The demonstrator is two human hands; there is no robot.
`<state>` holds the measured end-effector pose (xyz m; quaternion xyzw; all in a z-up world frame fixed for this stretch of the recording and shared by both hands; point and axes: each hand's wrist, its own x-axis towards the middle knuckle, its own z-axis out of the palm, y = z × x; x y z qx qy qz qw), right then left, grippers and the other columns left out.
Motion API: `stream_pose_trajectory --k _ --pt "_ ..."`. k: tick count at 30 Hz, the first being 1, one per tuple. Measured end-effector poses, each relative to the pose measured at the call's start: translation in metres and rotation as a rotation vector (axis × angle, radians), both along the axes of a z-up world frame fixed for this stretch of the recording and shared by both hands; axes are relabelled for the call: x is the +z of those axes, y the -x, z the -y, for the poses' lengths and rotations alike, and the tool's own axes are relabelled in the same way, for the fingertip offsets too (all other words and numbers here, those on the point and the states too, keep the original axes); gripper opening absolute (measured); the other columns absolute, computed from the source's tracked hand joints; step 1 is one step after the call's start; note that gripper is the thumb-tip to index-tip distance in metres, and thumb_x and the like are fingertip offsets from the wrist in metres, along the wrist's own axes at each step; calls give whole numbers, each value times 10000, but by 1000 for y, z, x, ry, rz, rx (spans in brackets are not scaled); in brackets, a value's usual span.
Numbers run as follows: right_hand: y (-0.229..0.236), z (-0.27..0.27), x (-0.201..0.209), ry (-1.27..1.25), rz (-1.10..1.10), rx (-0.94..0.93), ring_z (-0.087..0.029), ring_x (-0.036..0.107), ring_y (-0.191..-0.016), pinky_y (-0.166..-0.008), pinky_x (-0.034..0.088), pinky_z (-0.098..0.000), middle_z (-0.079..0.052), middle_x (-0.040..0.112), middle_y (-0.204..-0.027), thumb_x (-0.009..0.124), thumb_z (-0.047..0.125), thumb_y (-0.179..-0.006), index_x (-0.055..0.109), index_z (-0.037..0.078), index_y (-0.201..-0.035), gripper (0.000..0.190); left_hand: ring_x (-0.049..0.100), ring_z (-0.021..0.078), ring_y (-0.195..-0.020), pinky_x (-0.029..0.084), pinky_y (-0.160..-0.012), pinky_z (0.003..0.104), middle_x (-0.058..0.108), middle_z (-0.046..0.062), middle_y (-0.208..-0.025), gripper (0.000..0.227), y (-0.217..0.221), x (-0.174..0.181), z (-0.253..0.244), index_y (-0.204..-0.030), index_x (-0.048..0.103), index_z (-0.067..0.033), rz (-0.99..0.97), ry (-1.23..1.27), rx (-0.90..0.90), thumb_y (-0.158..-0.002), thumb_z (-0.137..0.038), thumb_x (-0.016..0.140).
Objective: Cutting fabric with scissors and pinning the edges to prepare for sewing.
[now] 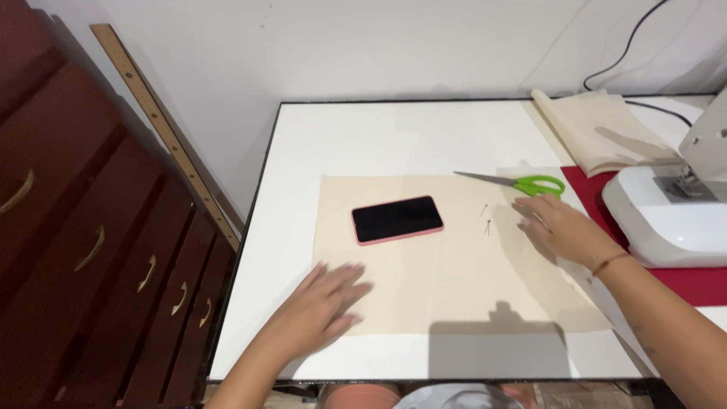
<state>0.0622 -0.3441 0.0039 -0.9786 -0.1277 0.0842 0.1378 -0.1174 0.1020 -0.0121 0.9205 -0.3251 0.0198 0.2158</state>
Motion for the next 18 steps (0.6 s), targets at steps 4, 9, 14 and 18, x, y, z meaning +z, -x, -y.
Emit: stream_pose_trajectory --k 4,9,14,18 --pt "19 32 -54 -159 17 89 -260 233 -1556 -1277 119 -378 -148 304 -1646 419 434 -1005 308 46 -1566 691 214 281 -1530 55 -1226 507 256 104 -1672 622 39 -7 -10 -1580 384 -179 -252 -97 61 -1031 -417 556" --pt "29 31 -62 -119 114 75 -319 151 -1582 -1260 81 -515 -190 229 -1676 428 532 -974 308 73 -1573 765 248 274 -1536 95 -1227 491 335 89 -1653 566 46 -17 -13 -1551 452 -157 -155 22 136 -1040 -386 539" --pt "50 -5 57 -491 289 -102 -264 278 -1533 -1238 186 -411 -198 370 -1605 625 198 -915 441 63 -1524 650 245 267 -1523 51 -1240 480 321 109 -1644 552 46 -1 -7 -1535 458 -169 -199 -21 190 -1047 -426 485" --pt "78 12 100 -535 202 -97 -255 320 -1472 -1200 219 -402 -182 408 -1541 634 194 -912 470 68 -1468 593 278 262 -1504 60 -1245 488 326 81 -1640 543 46 -3 -3 -1509 492 -223 -225 -18 229 -1021 -461 498"
